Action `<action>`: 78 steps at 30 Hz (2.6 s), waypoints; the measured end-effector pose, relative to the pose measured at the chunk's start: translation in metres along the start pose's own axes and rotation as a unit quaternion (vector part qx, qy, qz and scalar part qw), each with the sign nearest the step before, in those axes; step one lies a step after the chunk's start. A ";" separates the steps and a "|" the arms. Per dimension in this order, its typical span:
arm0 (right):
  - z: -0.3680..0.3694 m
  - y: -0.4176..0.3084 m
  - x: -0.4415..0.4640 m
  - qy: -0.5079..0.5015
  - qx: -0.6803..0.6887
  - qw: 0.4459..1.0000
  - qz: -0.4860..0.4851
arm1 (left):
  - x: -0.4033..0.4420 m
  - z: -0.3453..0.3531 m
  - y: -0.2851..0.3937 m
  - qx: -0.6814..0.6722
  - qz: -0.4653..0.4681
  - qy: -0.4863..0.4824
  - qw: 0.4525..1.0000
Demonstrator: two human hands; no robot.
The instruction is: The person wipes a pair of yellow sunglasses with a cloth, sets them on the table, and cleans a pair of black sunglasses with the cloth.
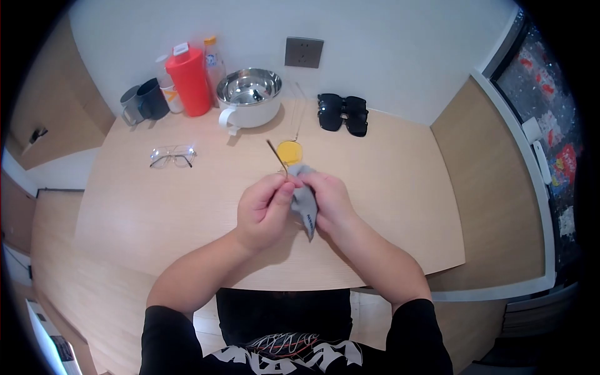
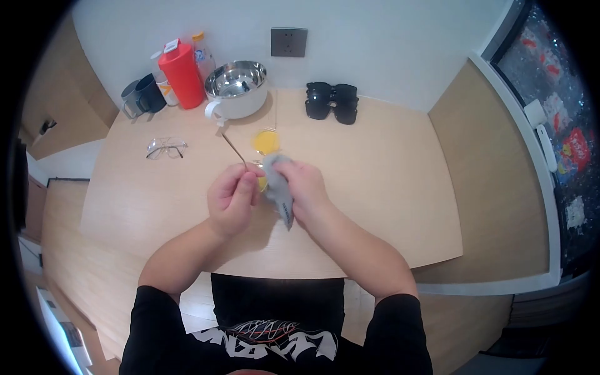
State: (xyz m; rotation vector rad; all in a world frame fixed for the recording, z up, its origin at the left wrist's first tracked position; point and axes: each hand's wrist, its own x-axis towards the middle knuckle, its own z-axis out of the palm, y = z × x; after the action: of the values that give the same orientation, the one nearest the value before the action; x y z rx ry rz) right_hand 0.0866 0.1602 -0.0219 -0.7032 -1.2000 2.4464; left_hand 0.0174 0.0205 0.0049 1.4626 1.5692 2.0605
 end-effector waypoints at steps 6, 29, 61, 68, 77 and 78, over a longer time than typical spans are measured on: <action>-0.005 -0.002 -0.004 -0.039 -0.016 0.999 0.016 | -0.001 0.003 0.002 0.031 0.038 -0.010 0.999; -0.002 -0.022 0.006 0.058 0.012 0.998 -0.020 | 0.003 -0.004 0.006 0.048 0.075 -0.035 0.995; -0.057 -0.060 0.027 0.183 0.118 0.962 -0.163 | 0.005 -0.012 0.016 0.046 0.031 0.038 0.998; -0.072 -0.076 0.025 0.307 -0.148 0.870 -0.356 | 0.007 -0.017 0.018 -0.063 -0.043 0.037 0.996; -0.042 -0.062 0.004 0.146 -0.119 0.938 -0.292 | 0.009 -0.023 0.010 -0.057 -0.008 0.023 0.998; -0.039 -0.064 0.000 0.137 -0.114 0.944 -0.277 | 0.009 -0.023 0.011 -0.068 -0.013 0.029 0.997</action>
State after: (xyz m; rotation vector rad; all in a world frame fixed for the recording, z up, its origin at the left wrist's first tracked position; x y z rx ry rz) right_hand 0.1130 0.2230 0.0085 -0.6330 -1.3559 1.7106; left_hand -0.0003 0.0068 0.0194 1.3402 1.4296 2.1662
